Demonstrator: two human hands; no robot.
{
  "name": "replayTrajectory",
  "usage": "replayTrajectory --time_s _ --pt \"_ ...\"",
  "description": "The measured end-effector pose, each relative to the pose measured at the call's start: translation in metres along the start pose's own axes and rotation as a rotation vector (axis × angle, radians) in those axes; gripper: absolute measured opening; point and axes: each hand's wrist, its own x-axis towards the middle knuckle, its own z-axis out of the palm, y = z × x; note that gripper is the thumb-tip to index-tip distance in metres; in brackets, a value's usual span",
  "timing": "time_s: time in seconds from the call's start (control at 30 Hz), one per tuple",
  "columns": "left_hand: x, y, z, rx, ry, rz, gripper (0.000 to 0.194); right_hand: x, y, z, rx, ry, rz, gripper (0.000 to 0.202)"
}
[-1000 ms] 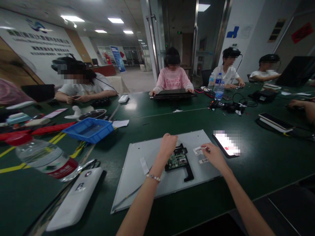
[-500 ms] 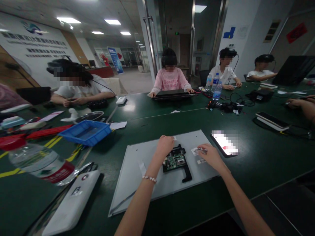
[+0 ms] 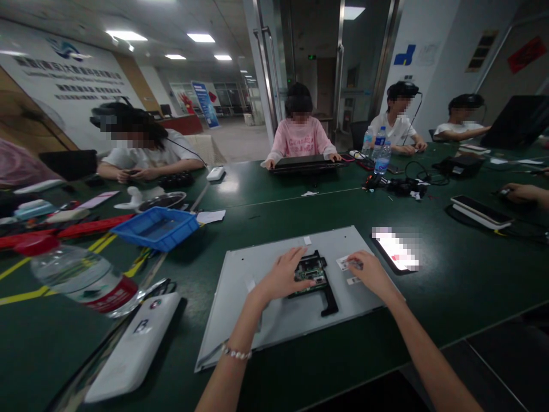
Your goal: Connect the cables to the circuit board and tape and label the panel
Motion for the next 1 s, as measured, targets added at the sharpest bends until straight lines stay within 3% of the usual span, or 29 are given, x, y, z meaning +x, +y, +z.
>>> replayTrajectory --time_s 0.23,0.63,0.8,1.0 --pt "-0.006 -0.006 0.011 0.066 -0.043 -0.040 0.098 -0.001 -0.001 0.000 0.005 0.032 -0.012 0.027" --pt "-0.009 -0.007 0.013 0.054 -0.046 -0.052 0.096 -0.002 0.000 -0.001 -0.017 0.011 0.016 0.024" --pt "-0.010 -0.010 0.016 0.053 -0.025 -0.035 0.098 -0.002 -0.005 -0.005 -0.075 0.000 -0.037 0.022" --pt "-0.011 -0.009 0.017 0.062 -0.026 -0.039 0.099 0.034 -0.024 -0.005 -0.164 -0.049 -0.217 0.025"
